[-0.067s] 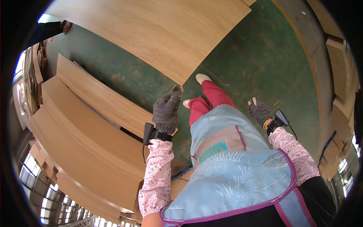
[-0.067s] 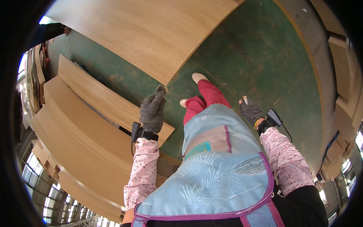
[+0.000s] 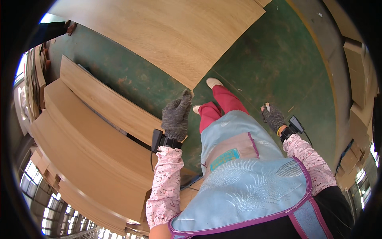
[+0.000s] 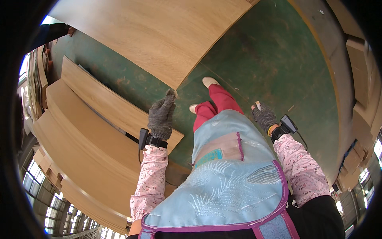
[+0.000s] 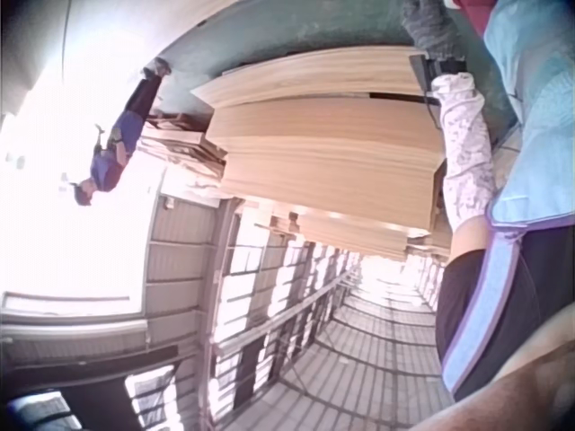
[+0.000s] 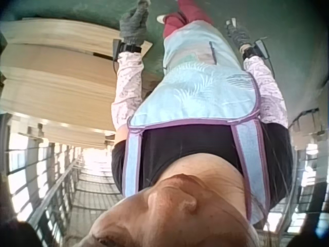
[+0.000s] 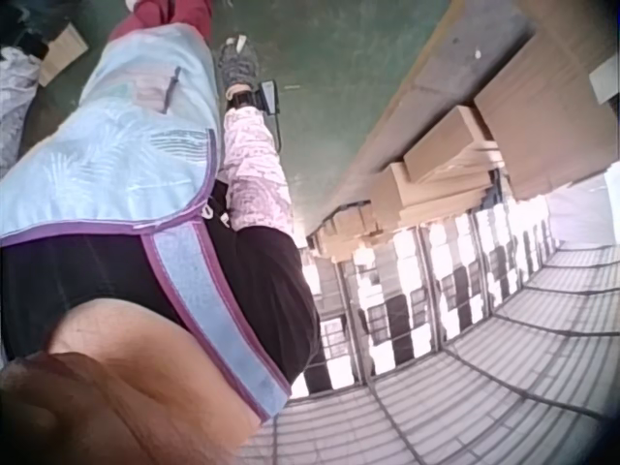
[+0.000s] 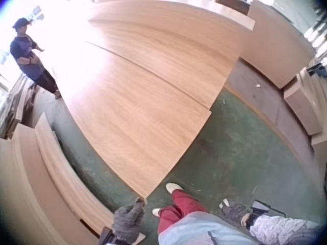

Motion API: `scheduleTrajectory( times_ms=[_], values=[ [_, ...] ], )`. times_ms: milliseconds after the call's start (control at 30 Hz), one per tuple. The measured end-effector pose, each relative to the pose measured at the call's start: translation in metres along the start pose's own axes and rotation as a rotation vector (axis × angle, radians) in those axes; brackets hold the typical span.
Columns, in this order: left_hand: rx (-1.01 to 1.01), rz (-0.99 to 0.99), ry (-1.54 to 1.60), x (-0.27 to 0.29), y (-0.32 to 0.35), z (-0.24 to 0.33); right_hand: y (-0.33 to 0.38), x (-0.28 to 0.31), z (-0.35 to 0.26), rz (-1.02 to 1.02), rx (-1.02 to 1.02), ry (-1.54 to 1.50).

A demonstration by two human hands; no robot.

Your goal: Marking and organizing large wood panels in a factory setting.

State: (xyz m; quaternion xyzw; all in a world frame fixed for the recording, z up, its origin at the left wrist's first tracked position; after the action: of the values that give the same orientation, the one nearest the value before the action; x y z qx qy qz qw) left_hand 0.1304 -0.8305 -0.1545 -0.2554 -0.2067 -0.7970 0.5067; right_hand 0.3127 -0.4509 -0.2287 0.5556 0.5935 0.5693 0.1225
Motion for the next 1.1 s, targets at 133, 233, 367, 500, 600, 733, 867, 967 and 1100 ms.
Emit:
scheduleTrajectory(
  times_ms=[133,233,367,500,600,733,867,967,1100],
  values=[
    [0.416,-0.113,0.287,-0.017,-0.002,-0.018,-0.006,-0.002,0.007,0.012,-0.017,0.027],
    [0.380,-0.155,0.225,-0.012,0.009,-0.008,0.003,0.002,-0.013,-0.002,-0.028,0.054],
    [0.161,-0.073,0.168,-0.015,0.007,-0.010,0.003,0.004,-0.012,0.040,0.036,-0.057],
    [0.141,-0.098,-0.010,-0.008,0.003,-0.010,0.007,0.005,-0.016,0.035,-0.021,-0.077],
    [0.185,0.021,0.234,-0.003,-0.003,-0.003,0.006,0.006,-0.012,0.083,0.042,0.018],
    [0.095,-0.145,-0.030,-0.006,-0.002,0.001,0.014,0.012,-0.032,0.047,0.012,0.045],
    [0.241,-0.023,0.419,-0.021,0.020,-0.017,0.001,0.008,-0.017,0.087,0.043,0.065],
    [0.061,-0.007,0.160,-0.013,0.014,-0.017,0.004,0.007,-0.015,0.072,0.040,0.044],
    [0.036,-0.043,-0.063,-0.006,0.004,-0.009,0.003,0.003,-0.003,0.012,0.006,-0.041]
  ],
)
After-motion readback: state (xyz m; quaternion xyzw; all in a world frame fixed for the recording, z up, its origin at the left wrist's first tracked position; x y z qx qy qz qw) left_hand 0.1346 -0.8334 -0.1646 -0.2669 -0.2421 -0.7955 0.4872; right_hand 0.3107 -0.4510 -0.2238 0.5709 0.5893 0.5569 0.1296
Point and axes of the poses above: each hand's wrist, its own y-axis away from the middle knuckle, its own x-axis out of the back of the hand, z = x × y, the point moved 5 cm from there along -y, towards the middle knuckle, and after that the axes turned 3 degrees about -z, right-handed, at the moved point
